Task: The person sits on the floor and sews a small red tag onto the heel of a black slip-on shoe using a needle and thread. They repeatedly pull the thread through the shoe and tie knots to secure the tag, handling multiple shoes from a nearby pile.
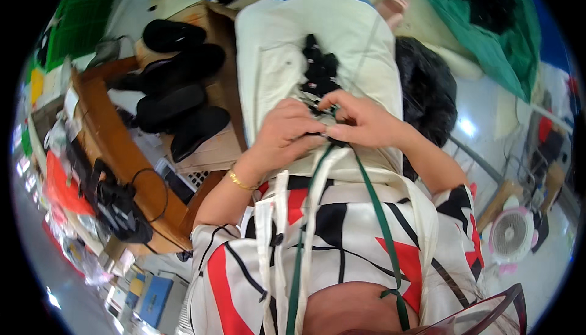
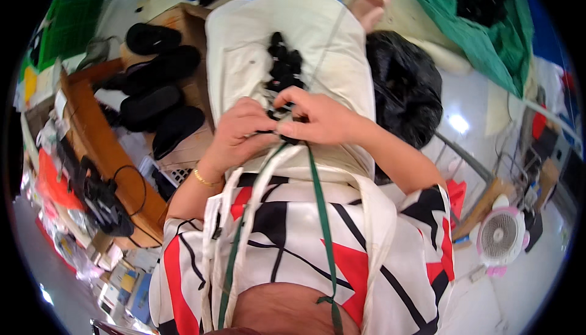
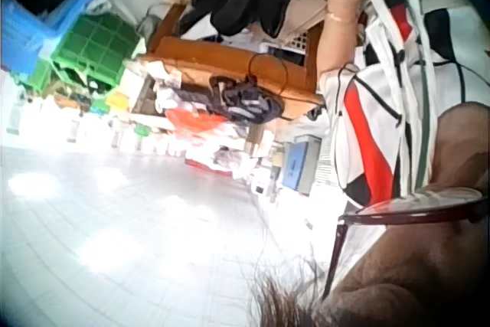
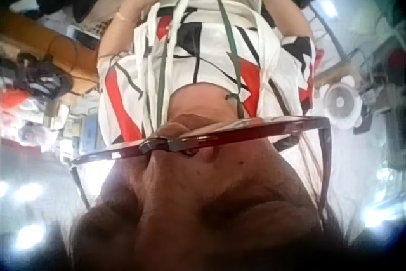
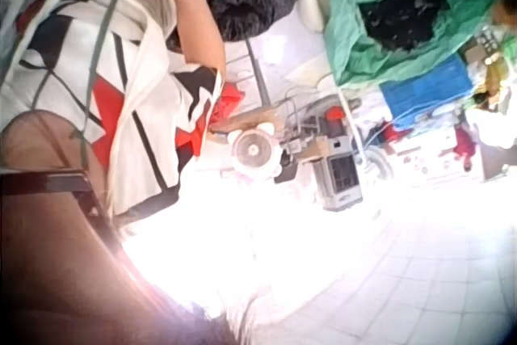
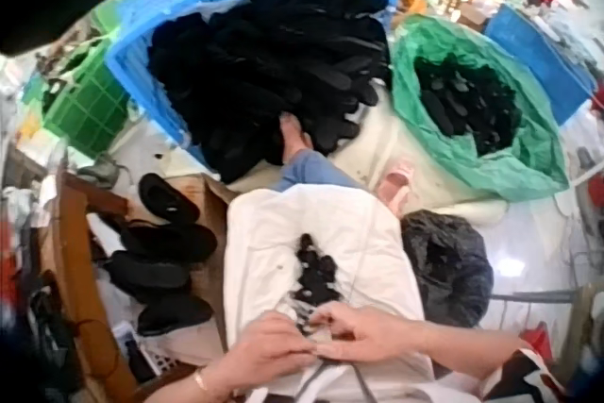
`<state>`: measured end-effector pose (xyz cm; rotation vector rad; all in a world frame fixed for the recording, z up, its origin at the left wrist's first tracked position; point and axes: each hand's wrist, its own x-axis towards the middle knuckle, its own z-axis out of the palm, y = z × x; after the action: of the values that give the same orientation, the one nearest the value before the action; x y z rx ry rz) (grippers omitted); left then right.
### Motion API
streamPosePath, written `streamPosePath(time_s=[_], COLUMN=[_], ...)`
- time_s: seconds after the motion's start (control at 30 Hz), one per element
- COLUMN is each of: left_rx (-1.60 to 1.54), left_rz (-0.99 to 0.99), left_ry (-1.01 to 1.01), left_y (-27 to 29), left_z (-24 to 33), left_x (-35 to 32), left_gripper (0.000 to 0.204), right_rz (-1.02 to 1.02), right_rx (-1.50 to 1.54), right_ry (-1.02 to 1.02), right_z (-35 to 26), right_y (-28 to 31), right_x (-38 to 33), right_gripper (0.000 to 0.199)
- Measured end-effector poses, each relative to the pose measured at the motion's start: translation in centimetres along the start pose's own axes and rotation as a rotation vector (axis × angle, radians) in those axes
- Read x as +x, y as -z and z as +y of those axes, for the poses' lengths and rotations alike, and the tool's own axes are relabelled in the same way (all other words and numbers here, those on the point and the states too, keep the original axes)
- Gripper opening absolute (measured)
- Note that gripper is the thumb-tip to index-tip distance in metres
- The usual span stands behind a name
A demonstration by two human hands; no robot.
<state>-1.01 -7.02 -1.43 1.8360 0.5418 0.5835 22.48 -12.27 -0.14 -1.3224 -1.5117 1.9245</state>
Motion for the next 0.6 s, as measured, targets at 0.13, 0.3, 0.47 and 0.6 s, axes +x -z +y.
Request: streamPosePath(time_s=[0.13,0.3,0.47,0.6], left_rx=[-0.028,0.066,0.171,0.242], left_rz=[0.028,0.121,0.115,0.164], left_ry=[0.072,0.178,0.08,0.007], left_y=[-0.8,-1.1,-1.1,-1.0], left_z=[-0.4,-0.7,-0.7,-0.5], left_x=[-0.2,-0.7,-0.5,0.2], left_gripper=[0.016,0.014,0.015,0.014], right_rz=[0.073,0.406,0.401,0.415], right_rx=[0.003,-0.844,-1.092,-1.006], right_ry=[0.027,0.399,0.666,0.969], right_z=[-0.8,-0.9,-1.5,-4.2], right_y=[-1.2,-1.9,-2.3,-3.5], right_x=[-0.2,0.3,1.0,0.9], right_gripper=[0.04,0.016,0.011,0.013])
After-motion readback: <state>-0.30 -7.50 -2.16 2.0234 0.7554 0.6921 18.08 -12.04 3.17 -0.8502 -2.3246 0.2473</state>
